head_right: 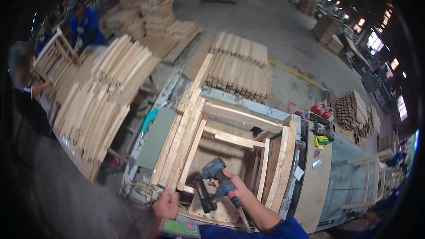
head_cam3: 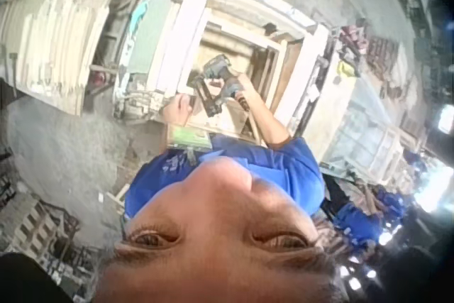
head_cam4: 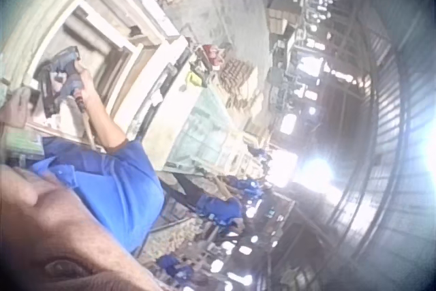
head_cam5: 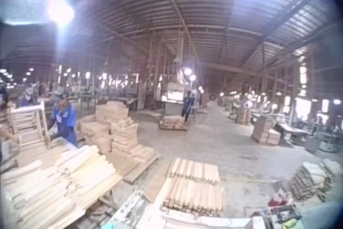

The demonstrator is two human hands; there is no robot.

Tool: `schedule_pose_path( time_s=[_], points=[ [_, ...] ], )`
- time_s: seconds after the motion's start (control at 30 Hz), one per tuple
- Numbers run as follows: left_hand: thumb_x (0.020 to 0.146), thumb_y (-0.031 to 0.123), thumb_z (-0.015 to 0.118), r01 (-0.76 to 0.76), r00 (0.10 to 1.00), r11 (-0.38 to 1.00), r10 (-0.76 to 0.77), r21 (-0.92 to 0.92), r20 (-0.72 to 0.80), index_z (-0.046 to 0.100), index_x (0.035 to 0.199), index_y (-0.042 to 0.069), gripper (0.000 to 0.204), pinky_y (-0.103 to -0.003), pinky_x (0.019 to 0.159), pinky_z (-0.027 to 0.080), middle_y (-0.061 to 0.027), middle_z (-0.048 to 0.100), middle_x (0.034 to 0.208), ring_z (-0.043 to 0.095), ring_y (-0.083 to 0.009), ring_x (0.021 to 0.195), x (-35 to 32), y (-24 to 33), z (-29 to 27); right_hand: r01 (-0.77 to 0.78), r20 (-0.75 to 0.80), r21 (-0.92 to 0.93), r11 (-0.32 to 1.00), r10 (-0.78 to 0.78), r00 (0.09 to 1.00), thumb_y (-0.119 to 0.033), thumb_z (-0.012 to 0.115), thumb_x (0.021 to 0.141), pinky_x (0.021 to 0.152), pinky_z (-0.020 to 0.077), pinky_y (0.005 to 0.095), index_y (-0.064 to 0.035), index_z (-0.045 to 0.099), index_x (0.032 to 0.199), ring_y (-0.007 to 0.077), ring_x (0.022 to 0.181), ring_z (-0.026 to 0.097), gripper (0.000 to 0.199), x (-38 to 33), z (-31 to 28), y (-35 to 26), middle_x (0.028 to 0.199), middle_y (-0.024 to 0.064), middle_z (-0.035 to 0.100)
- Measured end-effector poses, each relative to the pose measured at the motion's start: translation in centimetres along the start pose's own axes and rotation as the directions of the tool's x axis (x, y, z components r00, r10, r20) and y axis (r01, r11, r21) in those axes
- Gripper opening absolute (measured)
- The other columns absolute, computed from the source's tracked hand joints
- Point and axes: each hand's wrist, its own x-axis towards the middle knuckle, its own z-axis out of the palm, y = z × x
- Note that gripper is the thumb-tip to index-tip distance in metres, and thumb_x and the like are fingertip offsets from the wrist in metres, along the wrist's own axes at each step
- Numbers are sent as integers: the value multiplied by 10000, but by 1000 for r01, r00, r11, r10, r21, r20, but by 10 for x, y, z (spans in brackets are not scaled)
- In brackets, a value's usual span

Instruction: The person assembles wooden chair frames on a workbench in a factory. They receive frames from a coworker, align the pieces, and use a nail gun to fasten joints before passing the completed frames down the line.

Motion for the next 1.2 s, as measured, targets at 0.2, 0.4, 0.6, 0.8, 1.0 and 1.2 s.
schedule_pose_path(
  time_s=[0.2, 0.4, 0.6, 0.8, 1.0, 1.2],
  points=[
    [936, 224, 627, -332, 767, 678, 599, 656, -230, 569, 1317, -45, 469, -614, 1197, 258, -260, 529, 1391, 380, -497, 1417, -3, -44, -37, 450, -43, -381, 808, -502, 864, -306, 677, 1010, 648, 643, 392, 12, 568, 1247, 259, 722, 739, 411, -114, -19, 36, 917, 155, 691],
    [944, 192, 646, -374, 699, 628, 675, 683, -237, 559, 1327, -66, 469, -626, 1207, 241, -272, 518, 1402, 346, -521, 1439, 17, -30, -33, 439, -44, -857, 268, -889, 456, -192, 721, 941, 719, 597, 346, 24, 584, 1352, 253, 805, 745, 484, -216, -31, 106, 1041, 162, 702],
    [880, 206, 719, -704, 582, 418, 803, 574, 127, 589, 1297, -36, 499, -636, 1240, 200, -291, 481, 1440, 285, -533, 1480, 37, 9, 21, -226, 312, -931, -286, -946, -92, -236, 754, 831, 1018, 516, 498, 27, 564, 1343, 455, 1199, 607, 607, -296, -112, 115, 1352, 282, 547],
    [806, 262, 784, -692, 663, 349, 653, 632, 365, 539, 1361, -30, 673, -612, 1278, 20, -344, 309, 1590, 108, -545, 1541, 60, 64, 82, -516, 155, -855, -48, -974, -166, -195, 699, 895, 927, 556, 544, 11, 438, 1420, 485, 1069, 660, 622, -356, -197, 75, 1492, 249, 419],
    [965, 425, 593, -526, 756, -168, 358, 834, 549, 402, 1543, -56, 777, -650, 1259, -4, -338, 263, 1645, 138, -498, 1566, 84, 83, 105, -594, 139, -802, 57, -950, -279, -157, 681, 868, 909, 555, 557, 48, 492, 1361, 487, 1049, 662, 567, -377, -243, 49, 1494, 261, 408],
    [1027, 349, 481, -415, 782, -345, 338, 842, 523, 418, 1541, -32, 643, -642, 1265, 18, -359, 325, 1608, 202, -496, 1552, 86, 65, 108, -404, 314, -889, -216, -930, -192, -236, 641, 920, 997, 511, 520, 7, 540, 1379, 418, 1218, 592, 529, -254, -166, 38, 1390, 262, 538]
  ],
)
